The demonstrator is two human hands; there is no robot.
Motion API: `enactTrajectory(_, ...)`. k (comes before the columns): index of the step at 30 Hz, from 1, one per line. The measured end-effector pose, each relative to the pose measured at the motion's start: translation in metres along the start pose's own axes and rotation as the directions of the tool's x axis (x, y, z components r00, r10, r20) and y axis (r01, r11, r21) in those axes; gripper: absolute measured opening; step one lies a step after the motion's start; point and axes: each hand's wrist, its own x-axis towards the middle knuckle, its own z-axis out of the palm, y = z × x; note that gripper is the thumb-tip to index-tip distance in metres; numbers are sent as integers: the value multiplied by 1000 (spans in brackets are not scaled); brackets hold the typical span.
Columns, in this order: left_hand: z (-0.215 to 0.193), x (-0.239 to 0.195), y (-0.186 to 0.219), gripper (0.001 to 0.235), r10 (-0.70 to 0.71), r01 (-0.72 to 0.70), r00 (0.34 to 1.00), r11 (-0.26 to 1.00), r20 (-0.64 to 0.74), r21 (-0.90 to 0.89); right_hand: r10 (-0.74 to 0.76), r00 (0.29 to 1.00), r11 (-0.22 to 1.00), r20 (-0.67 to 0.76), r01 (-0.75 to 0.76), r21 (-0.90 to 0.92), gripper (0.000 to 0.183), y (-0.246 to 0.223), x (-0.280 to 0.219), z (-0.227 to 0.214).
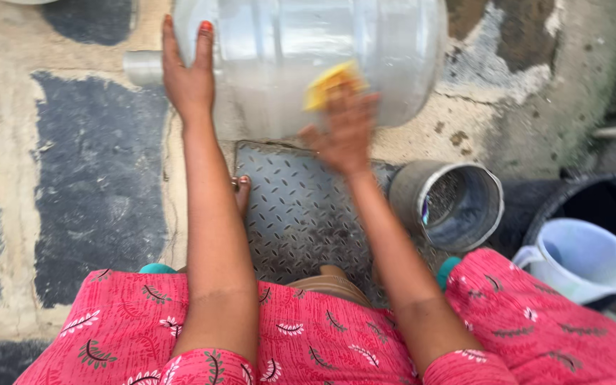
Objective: The person scrubs the exterior of a large plastic water bottle using a yellow sponge and then shakes the bottle to rinse the interior.
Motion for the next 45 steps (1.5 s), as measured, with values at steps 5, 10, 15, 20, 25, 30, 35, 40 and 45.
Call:
enactTrajectory(5,-3,6,3,88,-17,18,999,1000,27,-18,562,819,820,-119,-532,210,34,140,-34,-24)
enactTrajectory(10,-9,-7,-11,89,-52,61,997,981,53,-186,808,511,469,293,-859,205,36,189,-63,-42)
enactTrajectory(15,-31,-17,-49,105,-415,176,857,793,-305,-584,847,258,221,466,-966,132,56,194,-48,-58)
enactTrajectory(20,-50,4,-95,134,-728,530,685,502,-3,-683,691,508,260,514,-838,479,69,188,29,-76)
enactTrajectory(25,-19,38,-122,129,-581,598,700,158,416,-786,682,586,478,438,-810,341,84,147,60,-61)
enactTrajectory(30,3,60,-100,102,-239,487,867,223,437,-845,678,600,256,424,-734,630,83,135,33,-68)
enactTrajectory(35,-43,59,2,89,-85,202,979,413,183,-888,669,641,124,377,-596,793,63,151,41,-120)
enactTrajectory(40,-111,13,131,77,186,-57,982,460,33,-886,701,652,-217,288,-190,957,88,161,62,-236)
enactTrajectory(45,-172,-66,231,65,453,-252,889,362,-67,-898,430,885,-342,178,-23,939,120,171,59,-327)
